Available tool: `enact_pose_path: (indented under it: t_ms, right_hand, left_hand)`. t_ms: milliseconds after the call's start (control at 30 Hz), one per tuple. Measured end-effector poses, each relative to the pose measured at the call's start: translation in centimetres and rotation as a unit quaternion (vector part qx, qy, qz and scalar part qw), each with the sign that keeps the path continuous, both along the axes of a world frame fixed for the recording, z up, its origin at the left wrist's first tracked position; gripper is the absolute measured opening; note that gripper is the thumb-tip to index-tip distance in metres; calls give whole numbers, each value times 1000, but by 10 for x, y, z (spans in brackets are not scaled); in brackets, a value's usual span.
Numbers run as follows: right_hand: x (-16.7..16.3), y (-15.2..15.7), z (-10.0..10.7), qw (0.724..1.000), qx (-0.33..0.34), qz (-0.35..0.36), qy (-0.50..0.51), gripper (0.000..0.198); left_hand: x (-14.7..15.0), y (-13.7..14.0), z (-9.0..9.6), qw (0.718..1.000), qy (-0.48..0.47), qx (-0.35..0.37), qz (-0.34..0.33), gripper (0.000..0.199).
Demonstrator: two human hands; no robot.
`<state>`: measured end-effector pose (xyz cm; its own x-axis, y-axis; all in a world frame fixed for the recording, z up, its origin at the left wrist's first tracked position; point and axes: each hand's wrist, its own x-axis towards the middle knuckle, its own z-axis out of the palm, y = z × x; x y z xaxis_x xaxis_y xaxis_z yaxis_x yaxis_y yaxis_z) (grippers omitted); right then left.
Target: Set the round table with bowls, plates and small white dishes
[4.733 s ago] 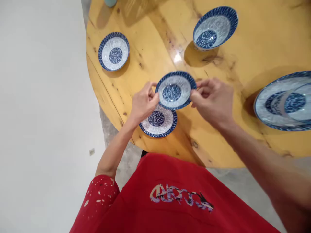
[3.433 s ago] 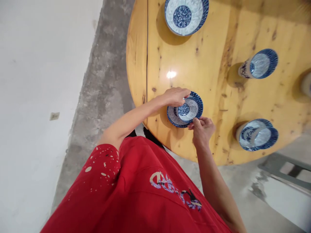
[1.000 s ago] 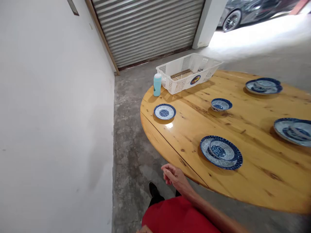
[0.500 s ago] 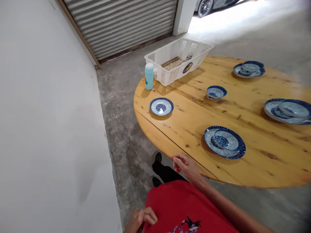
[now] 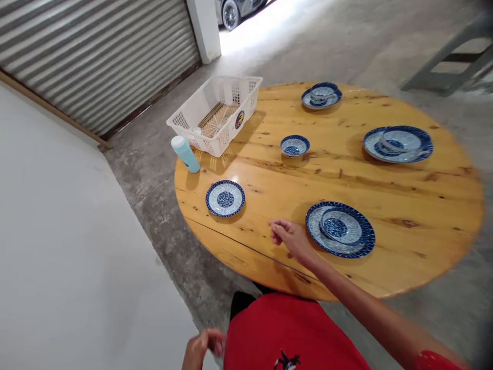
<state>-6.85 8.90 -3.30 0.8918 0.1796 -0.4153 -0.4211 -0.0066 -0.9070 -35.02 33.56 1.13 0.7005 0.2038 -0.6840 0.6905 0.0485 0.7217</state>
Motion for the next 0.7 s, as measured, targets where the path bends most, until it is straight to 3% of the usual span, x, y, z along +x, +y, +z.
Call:
enact_pose_path:
  t_ms: [167,333,500,700]
  right_hand:
    - [38,-12,8,998,-27,-47,-19,46]
    - [55,-27,4,995,-68,-73,-5,39]
    - [79,-39,-11,983,-104,-148,14,17]
    - [142,-35,-21,956,-140,-252,55,5]
  left_hand:
    - [55,10,7,991,-41,126,-2,58]
    - [102,25,-3,986,-54,156,-29,43]
    - [156,58,-17,980,-82,170,-67,41]
    - [230,108,-30,962,-128,219,-100,42]
